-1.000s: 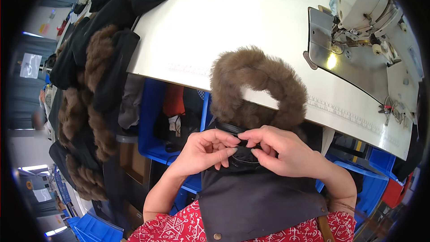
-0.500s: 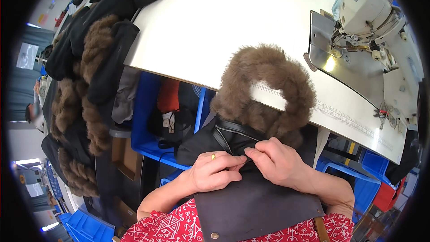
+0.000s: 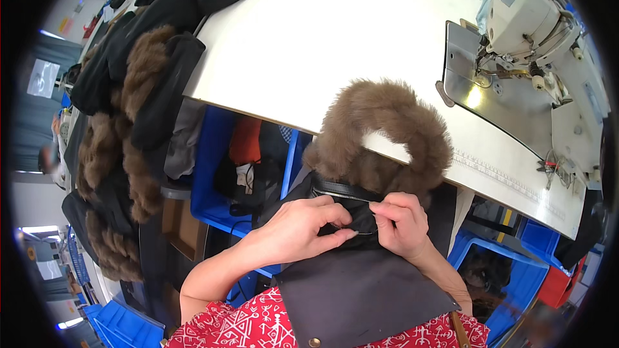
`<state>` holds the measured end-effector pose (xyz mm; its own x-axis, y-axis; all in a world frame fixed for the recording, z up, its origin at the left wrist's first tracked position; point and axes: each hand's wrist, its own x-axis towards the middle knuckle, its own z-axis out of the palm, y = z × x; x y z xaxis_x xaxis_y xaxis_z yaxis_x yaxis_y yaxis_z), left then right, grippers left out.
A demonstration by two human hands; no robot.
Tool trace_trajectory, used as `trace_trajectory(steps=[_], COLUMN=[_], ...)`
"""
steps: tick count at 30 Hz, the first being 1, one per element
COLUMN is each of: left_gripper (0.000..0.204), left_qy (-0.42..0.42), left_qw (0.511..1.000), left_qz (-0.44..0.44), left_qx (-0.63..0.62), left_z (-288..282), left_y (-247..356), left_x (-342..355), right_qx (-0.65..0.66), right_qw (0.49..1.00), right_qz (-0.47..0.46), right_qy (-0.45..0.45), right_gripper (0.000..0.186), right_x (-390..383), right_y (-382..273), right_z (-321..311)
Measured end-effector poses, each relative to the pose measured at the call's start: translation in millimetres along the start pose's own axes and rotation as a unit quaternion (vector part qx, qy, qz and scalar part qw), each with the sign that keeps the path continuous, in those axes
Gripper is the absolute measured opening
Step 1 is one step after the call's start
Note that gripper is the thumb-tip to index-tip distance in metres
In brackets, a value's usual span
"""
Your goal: Sewing and assembling fur and leather components using an industrial sewing machine.
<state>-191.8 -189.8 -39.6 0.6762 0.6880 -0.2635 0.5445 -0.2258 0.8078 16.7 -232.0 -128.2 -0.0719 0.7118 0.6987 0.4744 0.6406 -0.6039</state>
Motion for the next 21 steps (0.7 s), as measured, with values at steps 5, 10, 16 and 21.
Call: trace_trajectory(steps=[5,10,16,21], left_gripper=[0.026,0.019,0.016,0.014], left_qy=[0.051,0.098,-0.017,0.083], left_qw=[0.995,0.978,0.992,0.989], left_qz=[-0.005,-0.055,-0.074,0.075], left_qx=[-0.088,-0.175,-0.104,-0.094], left_z=[17,17,6,19], left_y=[-11,-14,-10,-14], left_x=[-10,-10,3,2], right_qx=[-0.007,0.011,0.002,-0.041], right_qw=[0.997,0.998,0.997,0.996], right_qz=[0.063,0.059,0.013,-0.006], right_qy=[0.032,-0.008,-0.077,-0.081], right_gripper=[0.029,0.033,0.038,0.035], right_x=[-5,-1,-1,9], right_y=[1,-1,0,-8], right_z=[-1,1,-1,-7])
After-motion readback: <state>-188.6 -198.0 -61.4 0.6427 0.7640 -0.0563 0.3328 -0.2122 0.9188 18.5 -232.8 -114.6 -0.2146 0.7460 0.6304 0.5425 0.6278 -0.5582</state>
